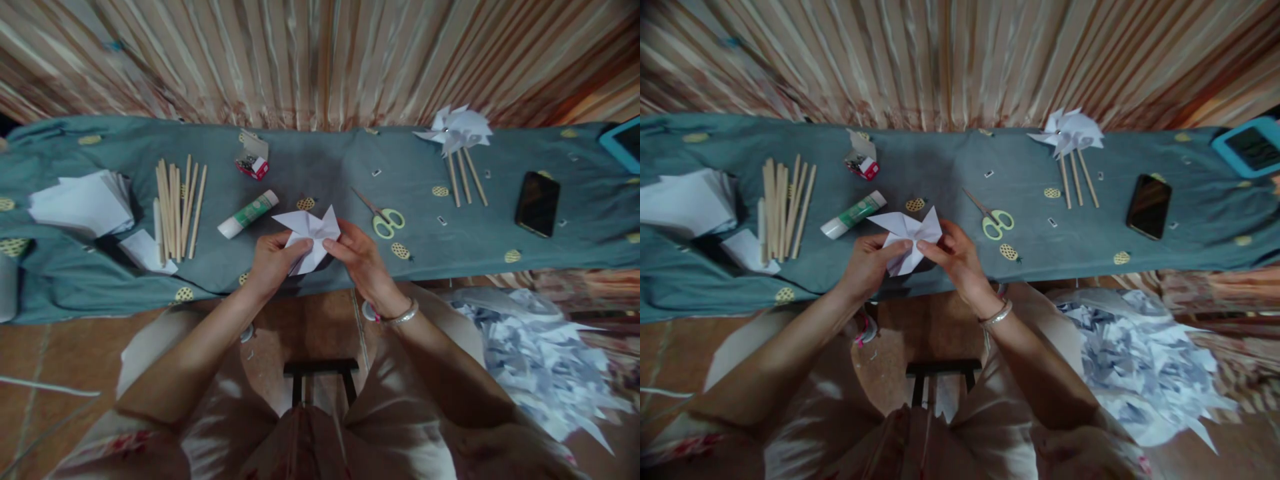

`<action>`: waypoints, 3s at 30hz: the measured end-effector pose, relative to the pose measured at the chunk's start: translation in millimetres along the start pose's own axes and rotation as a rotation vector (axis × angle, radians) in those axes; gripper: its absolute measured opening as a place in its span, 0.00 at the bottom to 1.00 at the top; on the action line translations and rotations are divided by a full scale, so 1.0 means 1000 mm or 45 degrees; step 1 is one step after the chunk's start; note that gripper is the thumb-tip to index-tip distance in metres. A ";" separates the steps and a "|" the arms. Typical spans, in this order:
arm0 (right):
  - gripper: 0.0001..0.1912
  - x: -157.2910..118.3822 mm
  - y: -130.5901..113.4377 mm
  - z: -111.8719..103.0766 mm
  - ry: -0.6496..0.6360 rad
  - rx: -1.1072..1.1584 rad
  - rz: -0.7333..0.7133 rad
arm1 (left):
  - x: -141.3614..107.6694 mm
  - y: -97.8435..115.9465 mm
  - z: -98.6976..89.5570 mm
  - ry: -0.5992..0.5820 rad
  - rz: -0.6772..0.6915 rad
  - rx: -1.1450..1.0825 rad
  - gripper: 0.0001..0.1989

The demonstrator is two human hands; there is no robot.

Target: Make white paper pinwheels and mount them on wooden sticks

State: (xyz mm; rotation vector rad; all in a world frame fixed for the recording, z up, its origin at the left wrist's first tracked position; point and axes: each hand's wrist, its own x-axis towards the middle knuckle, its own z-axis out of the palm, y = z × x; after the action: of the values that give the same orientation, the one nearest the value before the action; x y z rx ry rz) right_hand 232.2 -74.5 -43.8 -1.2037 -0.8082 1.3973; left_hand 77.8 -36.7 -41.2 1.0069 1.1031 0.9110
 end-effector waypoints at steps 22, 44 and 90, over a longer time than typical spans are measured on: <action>0.26 0.017 0.012 0.010 0.107 -0.276 -0.209 | 0.000 0.001 -0.009 0.010 0.083 0.268 0.11; 0.24 0.020 0.011 0.010 0.075 -0.238 -0.132 | 0.001 0.003 -0.009 0.039 0.037 0.081 0.07; 0.28 0.023 0.007 0.025 -0.074 -0.028 -0.035 | 0.004 0.006 -0.017 0.040 -0.114 -0.313 0.12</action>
State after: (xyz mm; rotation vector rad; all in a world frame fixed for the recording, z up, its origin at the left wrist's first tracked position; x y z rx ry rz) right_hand 208.4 -49.9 -49.5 -1.1688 -0.8795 1.4096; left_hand 61.8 -28.1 -38.9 0.7380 1.0257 0.9659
